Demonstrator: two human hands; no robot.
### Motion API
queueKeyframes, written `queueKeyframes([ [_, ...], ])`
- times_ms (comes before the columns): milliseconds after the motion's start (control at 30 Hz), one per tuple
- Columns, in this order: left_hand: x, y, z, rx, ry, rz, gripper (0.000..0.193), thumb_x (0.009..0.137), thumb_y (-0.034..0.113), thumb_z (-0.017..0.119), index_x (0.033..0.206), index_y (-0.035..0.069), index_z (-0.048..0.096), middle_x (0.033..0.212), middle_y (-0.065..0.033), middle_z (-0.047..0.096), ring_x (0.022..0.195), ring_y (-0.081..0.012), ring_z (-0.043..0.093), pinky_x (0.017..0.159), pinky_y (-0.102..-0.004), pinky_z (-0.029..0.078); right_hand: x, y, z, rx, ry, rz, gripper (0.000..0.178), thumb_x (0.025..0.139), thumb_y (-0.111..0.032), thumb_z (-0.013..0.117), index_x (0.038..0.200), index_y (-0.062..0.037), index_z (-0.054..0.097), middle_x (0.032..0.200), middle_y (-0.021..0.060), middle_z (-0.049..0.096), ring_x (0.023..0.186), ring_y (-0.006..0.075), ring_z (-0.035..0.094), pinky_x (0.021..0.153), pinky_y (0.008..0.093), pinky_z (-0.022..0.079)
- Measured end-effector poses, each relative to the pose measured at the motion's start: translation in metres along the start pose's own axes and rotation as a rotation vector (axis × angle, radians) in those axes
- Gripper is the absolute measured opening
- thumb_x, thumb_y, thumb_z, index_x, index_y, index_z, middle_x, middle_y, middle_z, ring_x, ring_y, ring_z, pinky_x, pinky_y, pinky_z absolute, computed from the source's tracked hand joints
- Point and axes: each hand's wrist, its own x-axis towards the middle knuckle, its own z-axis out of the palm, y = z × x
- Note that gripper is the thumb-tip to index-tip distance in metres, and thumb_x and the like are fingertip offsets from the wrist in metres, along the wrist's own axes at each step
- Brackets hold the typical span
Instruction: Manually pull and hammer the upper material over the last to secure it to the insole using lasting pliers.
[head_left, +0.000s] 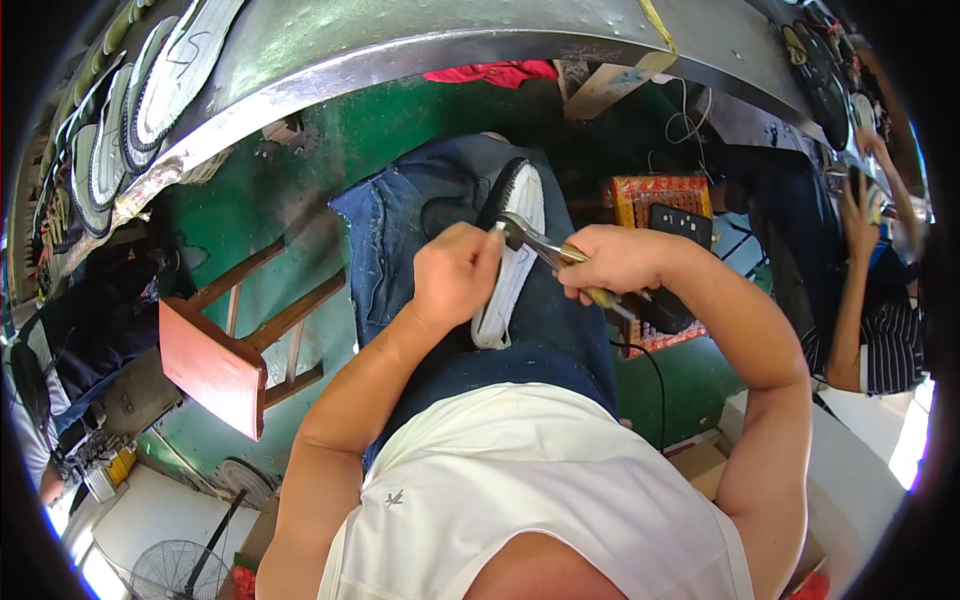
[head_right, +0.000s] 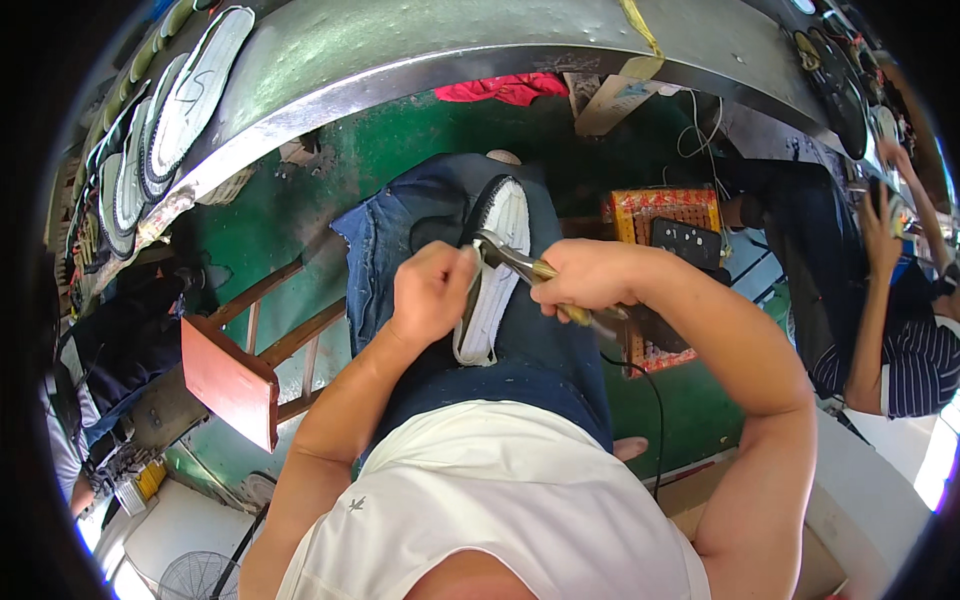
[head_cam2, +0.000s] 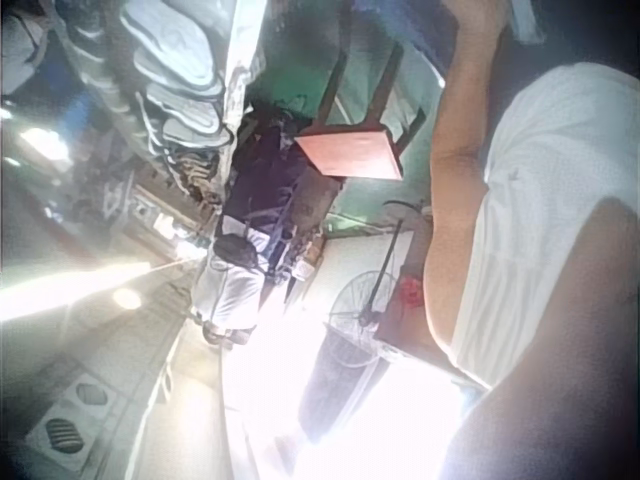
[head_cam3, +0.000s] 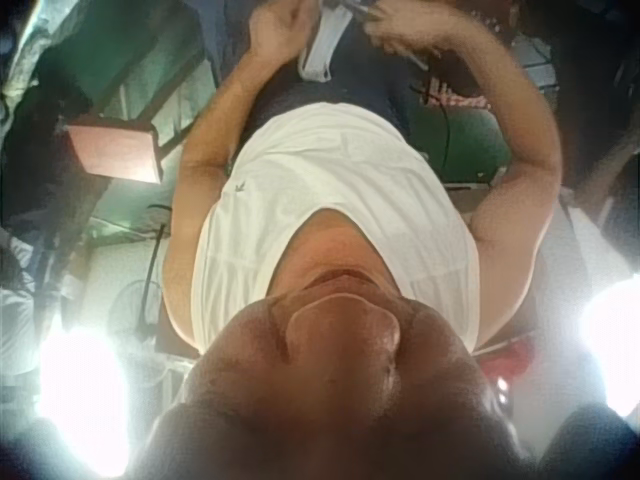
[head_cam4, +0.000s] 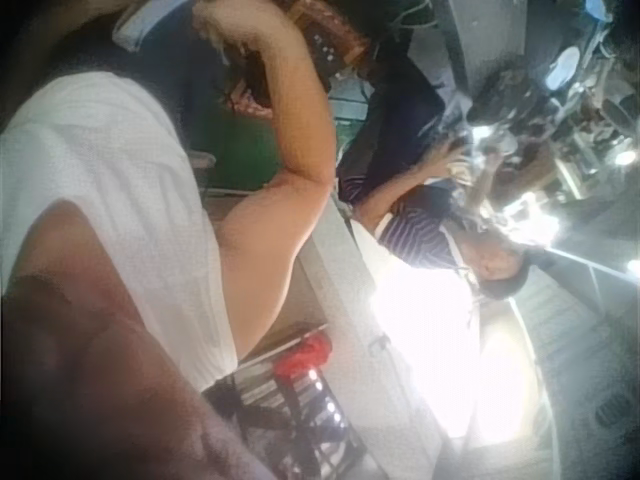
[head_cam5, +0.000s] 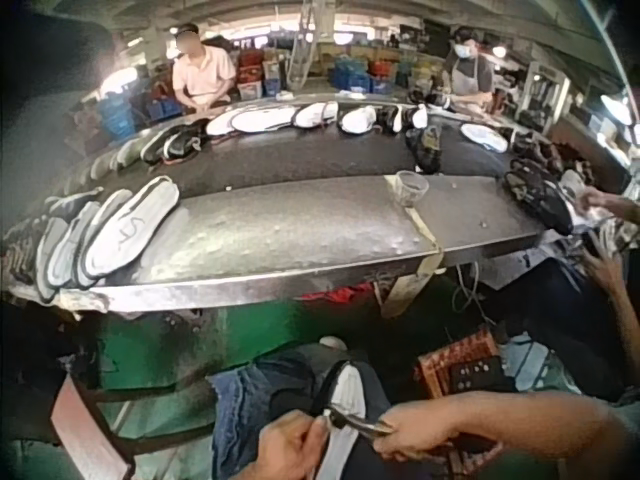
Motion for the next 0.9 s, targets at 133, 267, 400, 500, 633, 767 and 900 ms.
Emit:
queueKeyframes([
  [133, -0.003, -0.071, 0.054, -0.659, 0.038, -0.784, 0.045, 0.108, 0.036, 0.044, 0.119, -0.002, 0.065, 0.115, -0.0154, 0.067, 0.106, -0.0243, 0.061, 0.095, -0.0356, 0.047, 0.007, -0.024, 0.005, -0.607, 0.168, -0.001, 0.036, 0.1, -0.027, 0.056, 0.093, 0.007, 0.067, 0.083, 0.0234, 0.069, 0.082, 0.0385, 0.069, 0.075, 0.0468, 0.053],
  [267, -0.019, -0.073, 0.034, -1.267, -0.18, -0.919, 0.052, 0.108, 0.04, 0.044, 0.14, 0.0, 0.054, 0.134, -0.0135, 0.062, 0.123, -0.0224, 0.058, 0.109, -0.0347, 0.041, 0.036, 0.012, 0.024, -0.65, 0.369, -0.158, 0.033, 0.099, -0.026, 0.058, 0.095, 0.0064, 0.065, 0.089, 0.0296, 0.068, 0.09, 0.0467, 0.066, 0.081, 0.052, 0.051],
  [400, -0.011, -0.063, 0.025, -1.124, -0.186, -0.816, 0.054, 0.103, 0.039, 0.059, 0.142, 0.003, 0.052, 0.128, -0.0095, 0.064, 0.117, -0.0175, 0.06, 0.103, -0.0338, 0.046, 0.059, 0.034, 0.051, -0.385, 0.523, -0.234, 0.033, 0.097, -0.028, 0.06, 0.096, 0.0049, 0.064, 0.092, 0.0309, 0.067, 0.092, 0.0477, 0.065, 0.082, 0.0532, 0.05],
  [500, 0.0, -0.064, 0.021, -1.106, -0.228, -0.769, 0.058, 0.099, 0.034, 0.068, 0.144, 0.003, 0.051, 0.126, -0.0076, 0.066, 0.114, -0.0159, 0.061, 0.1, -0.0319, 0.048, 0.06, 0.042, 0.065, -0.325, 0.621, -0.284, 0.034, 0.097, -0.03, 0.061, 0.095, 0.0036, 0.064, 0.09, 0.0287, 0.067, 0.086, 0.0457, 0.066, 0.079, 0.0516, 0.051],
  [633, 0.002, -0.063, 0.03, -1.122, -0.251, -0.803, 0.056, 0.096, 0.034, 0.072, 0.14, 0.005, 0.056, 0.126, -0.0057, 0.066, 0.114, -0.0151, 0.061, 0.1, -0.032, 0.048, 0.036, 0.027, 0.027, 0.176, 0.236, -0.063, 0.026, 0.101, -0.026, 0.06, 0.092, -0.0012, 0.062, 0.079, 0.0056, 0.066, 0.067, 0.0124, 0.065, 0.06, 0.0325, 0.052],
  [767, 0.008, -0.059, 0.036, -1.219, -0.22, -0.884, 0.054, 0.094, 0.037, 0.073, 0.136, 0.005, 0.06, 0.123, -0.0056, 0.068, 0.112, -0.0163, 0.062, 0.099, -0.0329, 0.049, 0.08, 0.06, 0.08, 0.427, 0.523, -0.336, 0.03, 0.1, -0.026, 0.061, 0.088, 0.0009, 0.061, 0.071, 0.0048, 0.065, 0.062, 0.0135, 0.064, 0.059, 0.0302, 0.05],
  [900, 0.019, -0.057, 0.032, -1.152, -0.325, -0.897, 0.05, 0.094, 0.035, 0.074, 0.132, 0.005, 0.063, 0.117, -0.0053, 0.07, 0.106, -0.0164, 0.065, 0.096, -0.0336, 0.052, 0.091, 0.075, 0.09, 0.589, 0.493, -0.39, 0.029, 0.101, -0.028, 0.062, 0.091, -0.0002, 0.061, 0.072, 0.0053, 0.064, 0.062, 0.0127, 0.063, 0.054, 0.0283, 0.048],
])
